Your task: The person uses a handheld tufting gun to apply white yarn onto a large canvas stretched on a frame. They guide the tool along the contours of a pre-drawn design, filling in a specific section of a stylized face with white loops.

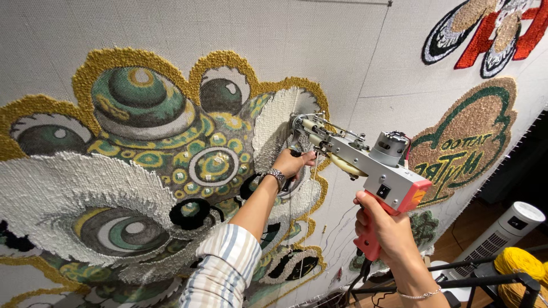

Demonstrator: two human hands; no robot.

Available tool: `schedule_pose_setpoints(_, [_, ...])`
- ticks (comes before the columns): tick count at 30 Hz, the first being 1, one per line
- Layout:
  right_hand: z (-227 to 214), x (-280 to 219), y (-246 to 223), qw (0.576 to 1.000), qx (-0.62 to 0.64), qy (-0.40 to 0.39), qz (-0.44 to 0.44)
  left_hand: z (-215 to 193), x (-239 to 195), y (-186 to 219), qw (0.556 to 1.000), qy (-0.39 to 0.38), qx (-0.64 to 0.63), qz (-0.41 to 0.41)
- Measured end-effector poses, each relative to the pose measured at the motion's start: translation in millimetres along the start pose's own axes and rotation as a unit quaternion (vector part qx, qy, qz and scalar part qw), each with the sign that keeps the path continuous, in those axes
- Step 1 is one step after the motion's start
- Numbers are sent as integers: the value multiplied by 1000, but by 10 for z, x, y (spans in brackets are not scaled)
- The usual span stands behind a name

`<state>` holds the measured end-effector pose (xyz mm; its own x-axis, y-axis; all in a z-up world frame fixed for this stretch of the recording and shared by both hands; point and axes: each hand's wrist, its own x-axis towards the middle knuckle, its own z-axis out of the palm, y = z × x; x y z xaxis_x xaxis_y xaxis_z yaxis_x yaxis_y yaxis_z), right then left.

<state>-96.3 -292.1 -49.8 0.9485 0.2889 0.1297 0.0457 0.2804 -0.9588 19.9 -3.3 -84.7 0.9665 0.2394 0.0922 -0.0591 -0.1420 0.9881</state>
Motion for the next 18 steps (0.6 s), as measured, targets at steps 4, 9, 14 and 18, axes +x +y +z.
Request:
schedule_pose_setpoints(4, [38, 57, -32, 1000, 1, 0, 6, -40, 81, 18, 1000, 1, -5, -2])
schedule_pose_setpoints(9, [67, 105, -81, 1000, 8, -12, -11, -51, 69, 136, 999, 27, 31, 3])
schedule_pose_setpoints(14, [139, 117, -119, 1000, 3, -5, -16, -128, 108, 183, 999, 23, 44, 13])
schedule_pose_setpoints(18, [119, 120, -135, 1000, 1, -2, -4, -115, 144, 139, 998, 29, 44, 16])
